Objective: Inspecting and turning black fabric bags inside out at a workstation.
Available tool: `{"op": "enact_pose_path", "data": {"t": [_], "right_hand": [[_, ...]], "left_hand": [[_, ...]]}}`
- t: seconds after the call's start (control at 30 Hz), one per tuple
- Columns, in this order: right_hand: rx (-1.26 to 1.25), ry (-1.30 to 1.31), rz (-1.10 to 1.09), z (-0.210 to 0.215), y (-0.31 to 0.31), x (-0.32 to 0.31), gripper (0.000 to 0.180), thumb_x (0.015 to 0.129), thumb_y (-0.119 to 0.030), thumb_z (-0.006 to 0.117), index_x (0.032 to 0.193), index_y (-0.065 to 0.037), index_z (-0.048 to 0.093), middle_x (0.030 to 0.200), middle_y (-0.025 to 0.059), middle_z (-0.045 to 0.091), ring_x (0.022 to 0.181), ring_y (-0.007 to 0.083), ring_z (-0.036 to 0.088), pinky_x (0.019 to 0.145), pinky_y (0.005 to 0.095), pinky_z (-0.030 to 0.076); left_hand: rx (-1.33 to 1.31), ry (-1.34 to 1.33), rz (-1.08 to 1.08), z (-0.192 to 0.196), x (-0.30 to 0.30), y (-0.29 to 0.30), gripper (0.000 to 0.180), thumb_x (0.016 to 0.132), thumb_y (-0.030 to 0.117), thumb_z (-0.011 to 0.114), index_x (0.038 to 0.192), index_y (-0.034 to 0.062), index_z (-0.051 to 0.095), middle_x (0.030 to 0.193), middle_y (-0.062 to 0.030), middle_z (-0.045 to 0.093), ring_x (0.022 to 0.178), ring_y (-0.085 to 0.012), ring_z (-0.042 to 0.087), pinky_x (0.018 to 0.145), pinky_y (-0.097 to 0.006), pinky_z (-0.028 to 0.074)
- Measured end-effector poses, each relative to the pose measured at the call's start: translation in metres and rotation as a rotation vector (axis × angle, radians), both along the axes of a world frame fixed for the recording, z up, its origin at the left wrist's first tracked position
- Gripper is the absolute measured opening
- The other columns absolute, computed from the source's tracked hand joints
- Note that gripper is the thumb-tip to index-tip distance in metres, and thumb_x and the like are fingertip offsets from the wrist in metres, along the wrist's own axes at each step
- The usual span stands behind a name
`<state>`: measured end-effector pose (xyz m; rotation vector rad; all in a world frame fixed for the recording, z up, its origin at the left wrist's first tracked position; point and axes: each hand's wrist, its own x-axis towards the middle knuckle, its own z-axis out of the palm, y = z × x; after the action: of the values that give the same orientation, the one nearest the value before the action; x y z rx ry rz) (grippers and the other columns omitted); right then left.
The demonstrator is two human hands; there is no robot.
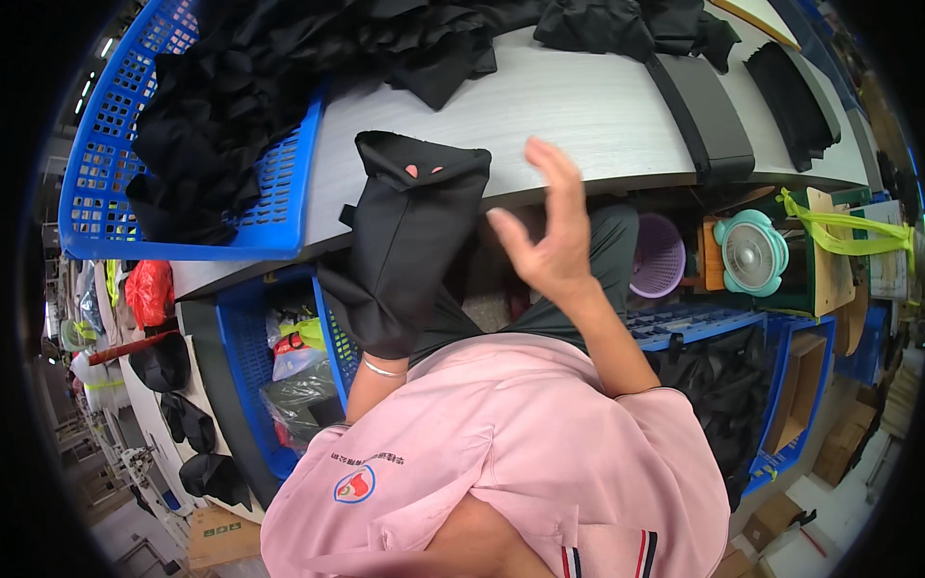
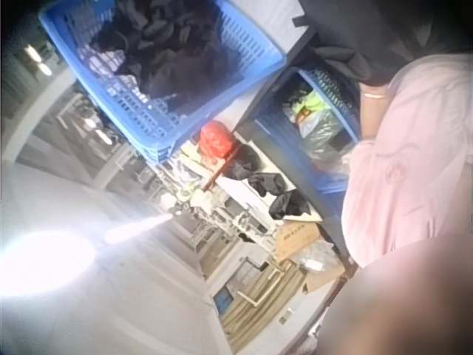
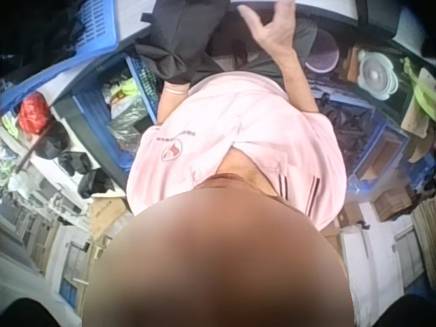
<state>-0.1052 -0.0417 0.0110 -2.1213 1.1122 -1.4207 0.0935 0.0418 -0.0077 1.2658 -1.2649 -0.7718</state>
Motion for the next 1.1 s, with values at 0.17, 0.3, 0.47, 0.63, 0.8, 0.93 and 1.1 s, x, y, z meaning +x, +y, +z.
{"op": "enact_pose_path", "data": {"t": [0.17,0.3,0.47,0.63,0.8,0.93,1.1], "right_hand": [[-0.309,0.255,-0.079,-0.027,-0.012,0.013,0.063,0.071,0.003,0.071,0.131,-0.002,0.052,0.121,0.0123,0.062,0.108,0.0261,0.062,0.104,0.0441,0.042],[-0.366,0.286,-0.120,-0.042,-0.018,0.009,0.044,0.075,0.004,0.065,0.119,-0.002,0.060,0.092,0.0087,0.069,0.072,0.0228,0.063,0.079,0.0372,0.053],[1.155,-0.532,0.097,-0.044,-0.021,-0.004,0.023,0.091,-0.009,0.057,0.111,0.001,0.059,0.066,-0.0010,0.055,0.064,0.0050,0.050,0.057,0.0254,0.040],[0.671,-0.029,0.055,-0.033,-0.010,-0.011,0.029,0.090,-0.016,0.065,0.116,-0.003,0.059,0.078,0.0098,0.063,0.064,0.0114,0.057,0.063,0.0271,0.046],[0.480,0.065,-0.089,-0.035,-0.006,-0.003,0.032,0.087,-0.015,0.070,0.114,-0.001,0.061,0.089,0.0149,0.069,0.073,0.0171,0.064,0.069,0.0286,0.050],[0.754,-0.040,0.019,-0.030,-0.016,-0.018,0.021,0.085,-0.008,0.069,0.102,0.004,0.068,0.098,0.0157,0.069,0.087,0.0169,0.064,0.080,0.0311,0.050],[0.463,-0.110,0.646,0.000,-0.033,-0.063,0.010,0.083,-0.004,0.069,0.086,0.005,0.066,0.124,0.0098,0.058,0.107,0.0164,0.053,0.098,0.0319,0.041]], "left_hand": [[0.003,0.043,-0.055,-0.005,-0.022,0.001,0.050,0.100,0.012,0.051,0.147,0.0009,0.035,0.145,-0.0139,0.046,0.132,-0.0226,0.046,0.110,-0.030,0.038],[0.012,0.058,-0.085,-0.006,-0.035,0.004,0.050,0.100,0.013,0.051,0.146,0.0006,0.037,0.144,-0.0137,0.047,0.131,-0.0224,0.047,0.110,-0.030,0.038],[0.034,0.068,-0.077,-0.007,-0.028,0.004,0.049,0.100,0.014,0.052,0.145,0.0002,0.039,0.142,-0.0134,0.048,0.130,-0.0222,0.047,0.109,-0.030,0.038],[0.048,0.070,-0.071,-0.009,-0.022,0.005,0.048,0.100,0.014,0.053,0.144,-0.0002,0.041,0.141,-0.0131,0.050,0.129,-0.0221,0.048,0.109,-0.030,0.038],[0.054,0.084,-0.069,-0.010,-0.025,0.007,0.047,0.100,0.015,0.053,0.143,-0.0006,0.043,0.140,-0.0127,0.051,0.128,-0.0219,0.049,0.109,-0.029,0.039],[0.048,0.043,-0.078,-0.010,-0.016,0.003,0.047,0.100,0.016,0.054,0.142,-0.0009,0.044,0.138,-0.0125,0.052,0.128,-0.0217,0.049,0.109,-0.029,0.039],[-0.146,-0.642,-0.130,-0.017,0.015,-0.021,0.046,0.100,0.016,0.055,0.141,-0.0012,0.046,0.137,-0.0122,0.054,0.127,-0.0216,0.050,0.108,-0.029,0.039]]}}
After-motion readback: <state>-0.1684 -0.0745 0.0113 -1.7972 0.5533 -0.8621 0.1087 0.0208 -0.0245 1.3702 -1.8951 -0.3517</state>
